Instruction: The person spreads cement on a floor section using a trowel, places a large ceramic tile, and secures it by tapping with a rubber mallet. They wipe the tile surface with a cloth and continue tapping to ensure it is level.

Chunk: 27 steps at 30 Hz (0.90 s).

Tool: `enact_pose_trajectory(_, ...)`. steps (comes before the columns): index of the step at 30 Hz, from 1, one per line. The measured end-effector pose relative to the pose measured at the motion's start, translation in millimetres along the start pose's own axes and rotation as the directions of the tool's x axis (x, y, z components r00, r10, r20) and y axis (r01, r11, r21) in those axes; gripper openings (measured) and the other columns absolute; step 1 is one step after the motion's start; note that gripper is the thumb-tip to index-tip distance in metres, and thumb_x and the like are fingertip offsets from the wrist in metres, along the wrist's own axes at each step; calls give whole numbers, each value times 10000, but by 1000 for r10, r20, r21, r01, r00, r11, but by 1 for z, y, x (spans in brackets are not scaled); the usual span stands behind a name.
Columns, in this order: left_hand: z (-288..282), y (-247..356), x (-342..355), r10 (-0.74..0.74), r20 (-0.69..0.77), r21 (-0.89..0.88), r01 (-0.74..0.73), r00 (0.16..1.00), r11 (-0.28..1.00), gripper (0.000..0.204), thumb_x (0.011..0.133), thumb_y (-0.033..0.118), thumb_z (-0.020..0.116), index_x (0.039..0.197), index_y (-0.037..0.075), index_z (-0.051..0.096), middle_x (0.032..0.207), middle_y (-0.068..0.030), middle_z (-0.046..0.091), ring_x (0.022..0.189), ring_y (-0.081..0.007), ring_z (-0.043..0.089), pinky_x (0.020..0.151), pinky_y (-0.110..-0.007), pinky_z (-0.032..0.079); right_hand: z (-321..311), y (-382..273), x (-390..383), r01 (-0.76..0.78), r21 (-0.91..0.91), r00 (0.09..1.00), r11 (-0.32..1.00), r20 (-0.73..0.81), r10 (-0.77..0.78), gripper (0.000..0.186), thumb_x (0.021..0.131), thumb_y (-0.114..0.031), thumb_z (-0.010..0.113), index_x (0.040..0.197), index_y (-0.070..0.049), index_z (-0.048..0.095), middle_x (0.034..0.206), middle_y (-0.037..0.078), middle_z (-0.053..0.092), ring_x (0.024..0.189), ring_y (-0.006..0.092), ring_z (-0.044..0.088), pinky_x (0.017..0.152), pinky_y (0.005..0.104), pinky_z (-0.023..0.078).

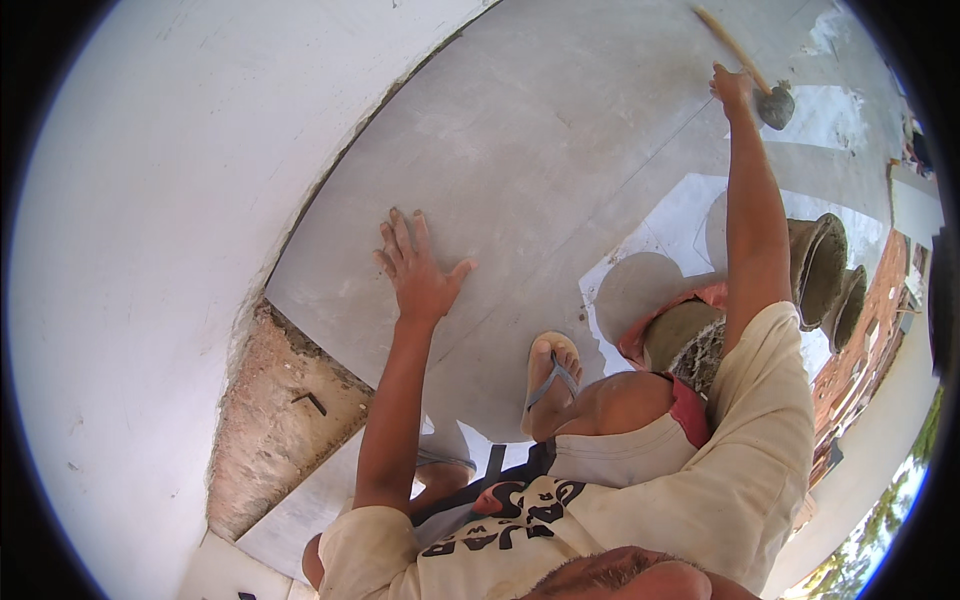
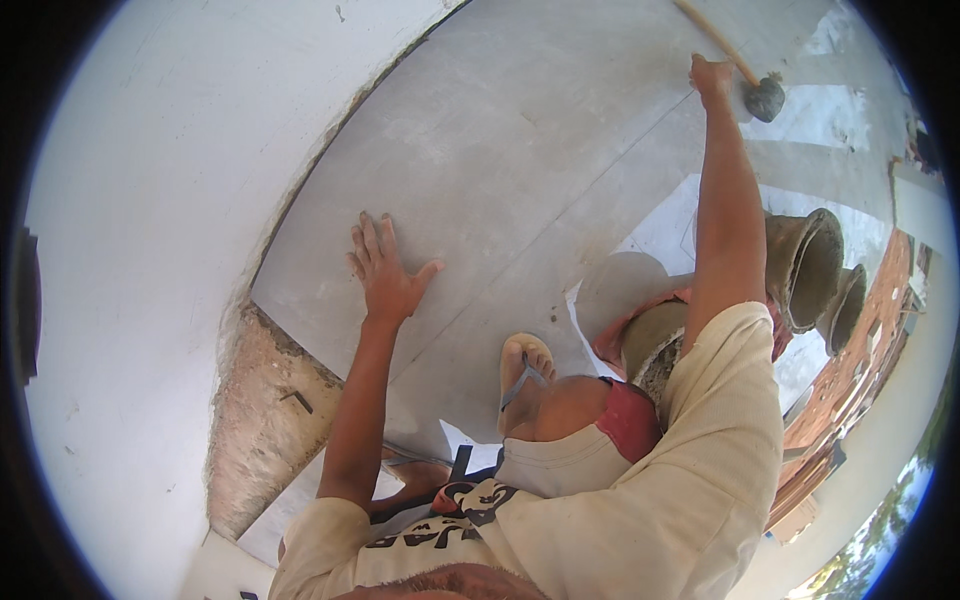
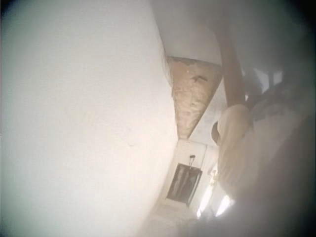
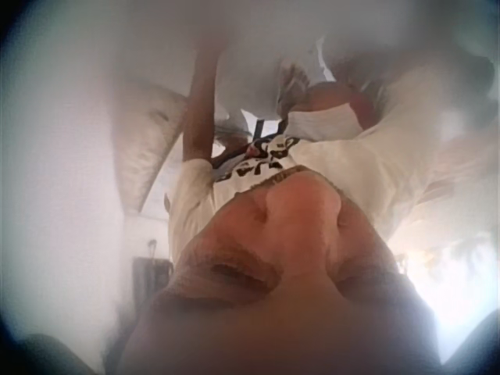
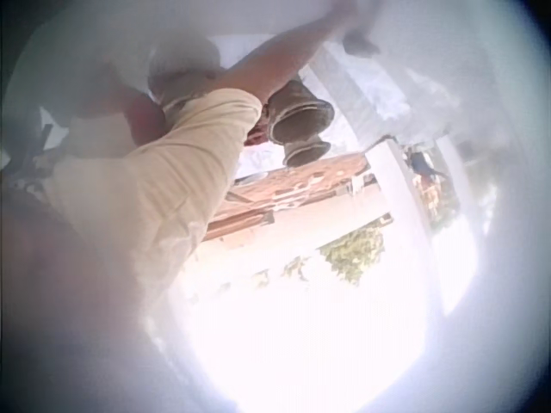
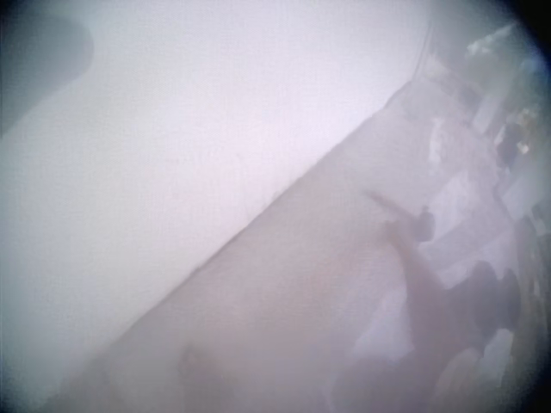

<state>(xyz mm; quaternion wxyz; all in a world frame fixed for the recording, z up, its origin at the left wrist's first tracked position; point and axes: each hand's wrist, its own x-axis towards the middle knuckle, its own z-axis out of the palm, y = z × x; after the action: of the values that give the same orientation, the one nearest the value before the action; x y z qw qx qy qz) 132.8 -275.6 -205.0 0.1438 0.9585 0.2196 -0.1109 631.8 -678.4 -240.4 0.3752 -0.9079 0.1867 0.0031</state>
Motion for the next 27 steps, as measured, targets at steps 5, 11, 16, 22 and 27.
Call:
enact_pose_trajectory(5,-8,12,17,-33,97,43,29,995,999,1181,723,679,719,1566,76,153,1628,-223,27,1496,-446,21,1150,-663,106,-12,44,91,-122,24,990,992,78,120,597,883,-344,670,1264,76,483,912,125,643,764,207,679,655,327,593)
enact_pose_trajectory(11,-14,8,13,-70,121,36,66,990,997,1204,712,703,707,1570,80,136,1627,-228,13,1496,-449,5,1154,-658,97,9,32,104,-211,44,947,977,259,192,580,901,-441,645,1303,-56,482,1097,131,569,961,245,642,809,386,566)
enact_pose_trajectory(16,1,14,24,13,145,-4,-12,989,1000,1193,720,742,653,1568,76,145,1622,-241,1,1490,-466,-23,1147,-678,70,-54,70,140,-200,-11,958,980,205,198,585,936,-446,606,1304,0,517,1083,125,582,953,225,635,751,350,593)
enact_pose_trajectory(22,4,-1,13,9,77,-1,-9,997,1000,1206,711,752,663,1566,71,153,1618,-253,10,1488,-470,-45,1145,-687,44,-6,53,46,184,-824,978,535,207,-17,554,959,-394,602,1437,-148,466,1400,89,516,1214,291,573,901,491,555)
enact_pose_trajectory(27,13,5,25,74,75,-35,-71,994,997,1230,698,747,693,1563,60,152,1617,-259,11,1490,-462,-58,1154,-671,29,-18,112,22,335,-876,810,-347,455,-369,413,954,-315,584,1363,-288,532,1400,-30,526,1258,223,532,987,440,496)
